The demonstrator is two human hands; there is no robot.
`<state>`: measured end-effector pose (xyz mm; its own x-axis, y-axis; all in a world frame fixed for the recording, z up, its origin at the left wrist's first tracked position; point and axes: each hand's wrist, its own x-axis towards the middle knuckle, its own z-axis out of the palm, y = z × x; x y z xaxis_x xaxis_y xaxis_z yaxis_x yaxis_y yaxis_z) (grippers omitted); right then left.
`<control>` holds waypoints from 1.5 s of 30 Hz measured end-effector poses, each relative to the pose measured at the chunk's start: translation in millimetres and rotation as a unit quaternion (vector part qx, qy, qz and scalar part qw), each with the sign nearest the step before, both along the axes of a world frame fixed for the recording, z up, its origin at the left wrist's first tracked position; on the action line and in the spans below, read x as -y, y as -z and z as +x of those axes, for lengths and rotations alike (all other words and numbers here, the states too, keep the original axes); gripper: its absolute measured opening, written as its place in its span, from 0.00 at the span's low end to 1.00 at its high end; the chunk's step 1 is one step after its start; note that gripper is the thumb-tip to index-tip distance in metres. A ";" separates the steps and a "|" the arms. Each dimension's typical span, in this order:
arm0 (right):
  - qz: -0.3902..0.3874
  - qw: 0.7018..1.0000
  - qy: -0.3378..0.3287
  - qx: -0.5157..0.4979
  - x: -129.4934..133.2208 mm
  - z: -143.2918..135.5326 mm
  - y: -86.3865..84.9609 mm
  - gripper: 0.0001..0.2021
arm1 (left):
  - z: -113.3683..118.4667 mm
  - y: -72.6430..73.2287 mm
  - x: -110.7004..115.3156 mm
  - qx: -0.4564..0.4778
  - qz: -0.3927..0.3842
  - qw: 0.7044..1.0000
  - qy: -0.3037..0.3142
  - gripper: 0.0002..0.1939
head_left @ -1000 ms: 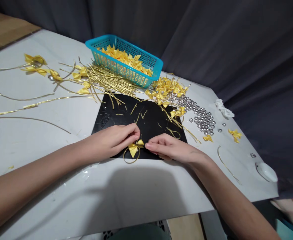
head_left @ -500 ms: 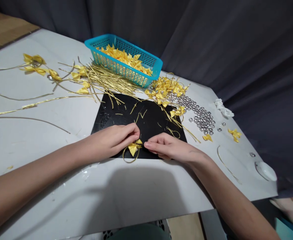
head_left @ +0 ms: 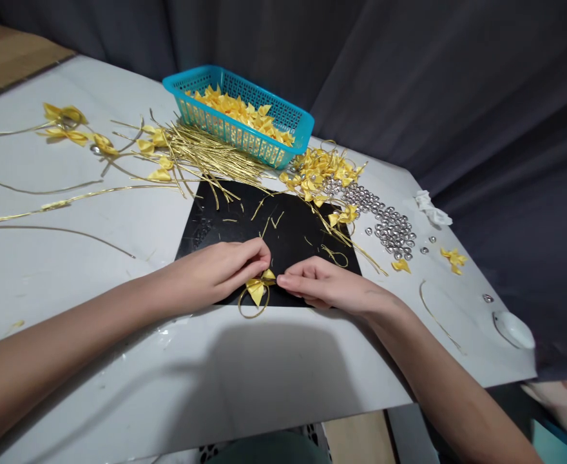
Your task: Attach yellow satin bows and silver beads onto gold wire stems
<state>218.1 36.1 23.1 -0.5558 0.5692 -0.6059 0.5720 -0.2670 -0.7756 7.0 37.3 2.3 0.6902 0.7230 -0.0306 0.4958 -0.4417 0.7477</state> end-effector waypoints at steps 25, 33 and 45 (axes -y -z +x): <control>0.005 1.000 -0.003 -0.001 -1.0 -1.9 0.1 0.24 | 1.3 -4.9 1.1 -0.010 -0.008 1.000 -0.002 0.12; 0.004 1.000 -0.001 -0.007 -0.5 -1.8 0.1 0.24 | 0.2 0.4 -0.2 -0.001 -0.006 1.000 0.004 0.12; 0.001 1.000 -0.001 -0.005 0.0 -2.8 -0.6 0.24 | 0.7 -1.8 1.3 -0.007 -0.003 1.000 0.002 0.12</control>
<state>215.3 36.0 23.7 -0.5625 0.5698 -0.5991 0.5654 -0.2636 -0.7816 7.7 36.0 4.1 0.6932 0.7194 -0.0445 0.5036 -0.4393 0.7440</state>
